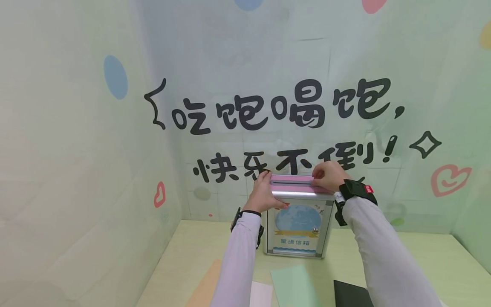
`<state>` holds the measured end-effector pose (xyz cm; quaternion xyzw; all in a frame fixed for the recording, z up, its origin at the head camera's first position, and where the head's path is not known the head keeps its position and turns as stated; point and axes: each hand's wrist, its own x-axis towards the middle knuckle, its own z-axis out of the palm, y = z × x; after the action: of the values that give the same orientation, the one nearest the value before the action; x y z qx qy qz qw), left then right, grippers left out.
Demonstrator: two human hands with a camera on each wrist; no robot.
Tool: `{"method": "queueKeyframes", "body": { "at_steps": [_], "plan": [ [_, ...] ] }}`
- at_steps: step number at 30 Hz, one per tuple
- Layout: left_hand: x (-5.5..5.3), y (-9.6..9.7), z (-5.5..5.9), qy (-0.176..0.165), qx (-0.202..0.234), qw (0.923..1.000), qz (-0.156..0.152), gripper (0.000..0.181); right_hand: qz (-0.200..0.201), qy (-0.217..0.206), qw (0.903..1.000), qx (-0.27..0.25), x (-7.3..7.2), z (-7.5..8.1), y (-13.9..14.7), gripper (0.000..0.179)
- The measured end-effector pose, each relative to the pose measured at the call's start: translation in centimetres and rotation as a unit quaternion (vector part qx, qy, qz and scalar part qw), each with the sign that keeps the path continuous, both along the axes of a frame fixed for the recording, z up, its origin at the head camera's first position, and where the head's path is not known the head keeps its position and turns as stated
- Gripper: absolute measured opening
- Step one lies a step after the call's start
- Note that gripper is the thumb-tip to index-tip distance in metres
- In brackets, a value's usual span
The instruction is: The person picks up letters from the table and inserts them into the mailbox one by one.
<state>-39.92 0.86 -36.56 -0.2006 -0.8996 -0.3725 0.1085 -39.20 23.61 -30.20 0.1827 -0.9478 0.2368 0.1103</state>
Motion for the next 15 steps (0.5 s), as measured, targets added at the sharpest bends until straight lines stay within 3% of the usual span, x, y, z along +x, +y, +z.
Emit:
{"method": "queueKeyframes", "body": {
  "at_steps": [3,9,15],
  "plan": [
    [0.1,0.0,0.0,0.011,-0.002,0.9999,-0.006,0.109,-0.010,0.003,0.9999,-0.001,0.3,-0.7,0.5,0.038],
    [0.1,-0.1,0.0,0.001,-0.013,0.9999,-0.001,0.112,-0.037,-0.026,0.9975,0.054,1.7,-1.9,0.9,0.084],
    [0.3,0.0,0.7,0.017,-0.088,0.9958,0.020,0.112,-0.078,-0.028,0.9949,0.058,2.3,-3.2,1.7,0.100]
  ]
}}
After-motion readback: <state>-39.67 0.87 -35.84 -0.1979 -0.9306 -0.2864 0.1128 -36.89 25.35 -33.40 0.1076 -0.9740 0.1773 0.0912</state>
